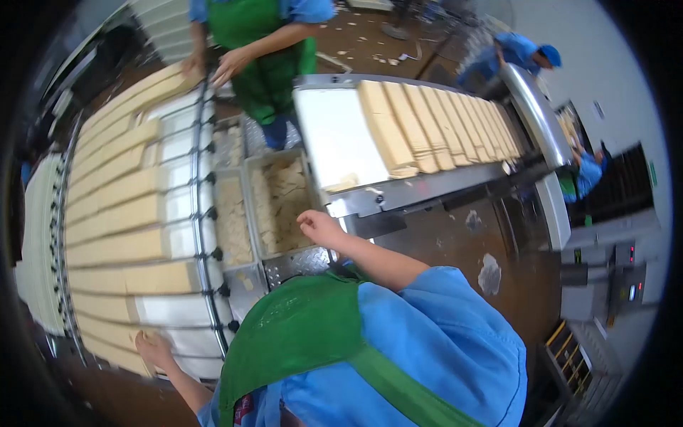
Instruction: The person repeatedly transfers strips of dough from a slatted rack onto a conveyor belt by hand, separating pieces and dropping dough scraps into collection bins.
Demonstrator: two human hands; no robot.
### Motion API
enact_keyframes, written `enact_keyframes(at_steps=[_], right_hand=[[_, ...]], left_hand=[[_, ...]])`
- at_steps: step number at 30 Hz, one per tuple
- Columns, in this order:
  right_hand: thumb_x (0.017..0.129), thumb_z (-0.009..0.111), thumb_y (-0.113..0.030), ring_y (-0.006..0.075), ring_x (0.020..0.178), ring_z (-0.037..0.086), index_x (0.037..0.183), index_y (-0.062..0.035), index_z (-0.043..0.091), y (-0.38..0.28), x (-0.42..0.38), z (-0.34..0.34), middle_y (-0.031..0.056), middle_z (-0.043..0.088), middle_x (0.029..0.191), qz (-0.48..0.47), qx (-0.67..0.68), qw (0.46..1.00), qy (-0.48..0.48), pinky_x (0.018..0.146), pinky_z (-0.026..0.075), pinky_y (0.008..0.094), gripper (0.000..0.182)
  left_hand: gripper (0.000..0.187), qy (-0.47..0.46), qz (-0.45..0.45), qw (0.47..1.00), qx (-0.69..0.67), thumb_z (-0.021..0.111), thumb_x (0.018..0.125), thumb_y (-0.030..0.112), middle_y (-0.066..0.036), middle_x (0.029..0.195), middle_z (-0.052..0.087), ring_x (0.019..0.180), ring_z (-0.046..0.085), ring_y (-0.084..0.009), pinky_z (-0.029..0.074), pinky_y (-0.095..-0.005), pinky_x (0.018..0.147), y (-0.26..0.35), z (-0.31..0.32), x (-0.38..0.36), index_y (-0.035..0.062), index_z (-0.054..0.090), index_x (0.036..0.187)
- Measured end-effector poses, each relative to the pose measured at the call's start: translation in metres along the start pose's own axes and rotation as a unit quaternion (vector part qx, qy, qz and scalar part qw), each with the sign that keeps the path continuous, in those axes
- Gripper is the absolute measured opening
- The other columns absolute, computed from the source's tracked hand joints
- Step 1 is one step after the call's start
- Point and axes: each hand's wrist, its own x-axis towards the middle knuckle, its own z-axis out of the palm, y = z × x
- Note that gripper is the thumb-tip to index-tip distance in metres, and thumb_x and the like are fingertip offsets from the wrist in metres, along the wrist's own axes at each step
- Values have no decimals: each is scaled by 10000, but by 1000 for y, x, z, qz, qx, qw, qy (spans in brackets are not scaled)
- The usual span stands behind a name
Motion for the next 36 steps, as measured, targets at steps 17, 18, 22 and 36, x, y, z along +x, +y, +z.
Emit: enact_keyframes(at_steps=[17,18,22,36], right_hand=[[889,558,-57,171,629,616,1420,-87,222,148,26,-232,110,597,798,152,355,866,318,526,500,274,629],[889,559,-54,174,625,618,1428,-86,210,149,25,-236,111,598,790,161,370,867,294,524,502,274,643],[902,560,-38,187,640,634,1450,-82,174,149,20,-243,123,601,809,162,412,868,224,533,516,276,672],[893,547,30,132,690,597,1450,-69,181,164,22,-250,61,538,806,92,475,844,233,657,510,263,674]], left_hand=[[324,-326,239,784,-470,632,874,139,-145,1224,568,1117,552,-264,447,-365,943,615,215,-3,38,605,1180],[377,-370,201,771,-478,605,898,173,-168,1275,540,1173,521,-276,422,-365,982,650,226,-16,24,562,1242],[577,-459,56,722,-514,471,979,291,-221,1464,353,1362,341,-305,278,-354,1112,768,261,-53,-23,301,1434],[666,-399,73,733,-545,457,967,183,-250,1498,240,1368,296,-323,234,-355,1126,856,268,-90,-73,101,1467]])
